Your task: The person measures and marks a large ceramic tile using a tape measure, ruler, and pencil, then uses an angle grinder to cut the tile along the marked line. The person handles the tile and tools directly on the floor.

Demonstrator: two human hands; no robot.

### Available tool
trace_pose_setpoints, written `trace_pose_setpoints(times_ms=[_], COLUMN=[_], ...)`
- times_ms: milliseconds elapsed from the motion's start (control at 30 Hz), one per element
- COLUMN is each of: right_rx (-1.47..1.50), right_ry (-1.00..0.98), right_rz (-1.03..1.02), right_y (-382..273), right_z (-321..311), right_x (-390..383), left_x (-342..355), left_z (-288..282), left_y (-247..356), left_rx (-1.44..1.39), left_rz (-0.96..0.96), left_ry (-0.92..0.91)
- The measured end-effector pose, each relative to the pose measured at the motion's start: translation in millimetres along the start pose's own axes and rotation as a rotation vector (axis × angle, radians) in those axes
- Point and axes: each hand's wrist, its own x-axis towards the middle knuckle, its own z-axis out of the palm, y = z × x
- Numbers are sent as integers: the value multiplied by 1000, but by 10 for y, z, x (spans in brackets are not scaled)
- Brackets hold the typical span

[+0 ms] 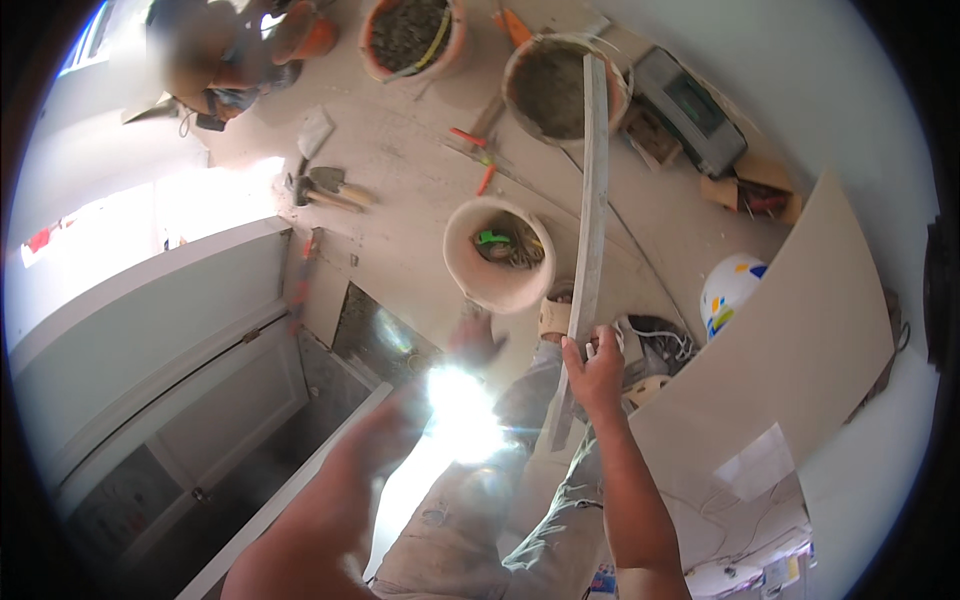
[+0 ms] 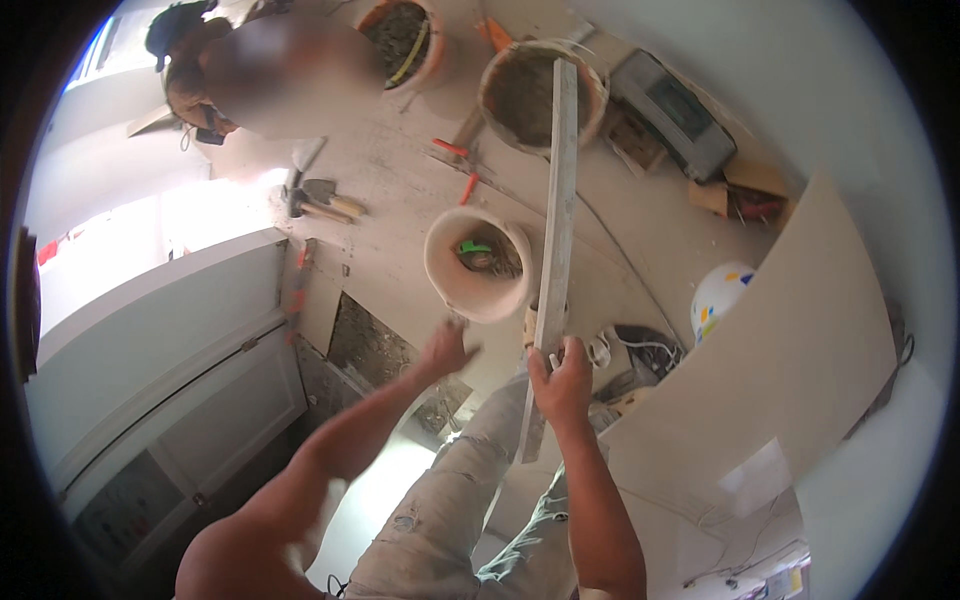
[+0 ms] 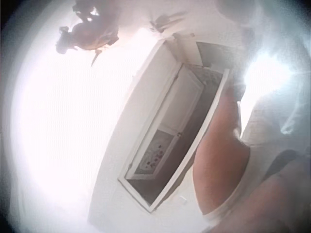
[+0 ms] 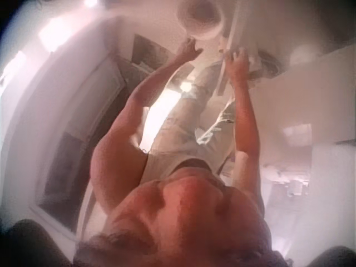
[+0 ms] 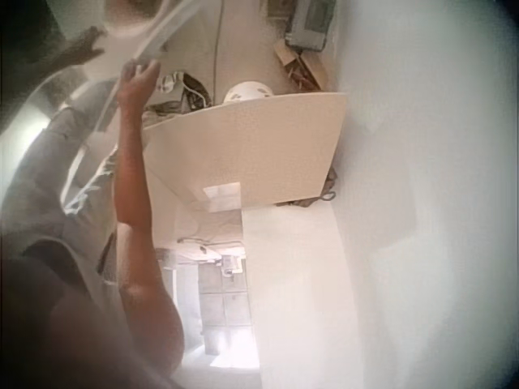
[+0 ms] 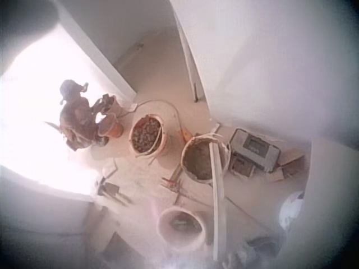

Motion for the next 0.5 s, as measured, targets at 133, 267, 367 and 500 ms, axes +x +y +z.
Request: trace_pose_setpoints(times_ms=[133, 267, 367, 500], right_rx=[-80, -139, -133, -168], right_ry=[46, 100, 149, -22], right_rz=[-45, -51, -189, -314], right_y=[101, 98, 67, 44], right_z=[552, 1001, 1166, 934], right_x=[401, 906, 942, 567], left_x=[-1654, -2246, -2145, -1855], left_z=[308, 651, 734, 841], left_y=[-109, -59, 218, 619], left_rx=[370, -154, -945, -1572], left_rz=[274, 209, -270, -589], left_ry=[31, -169, -329, -90])
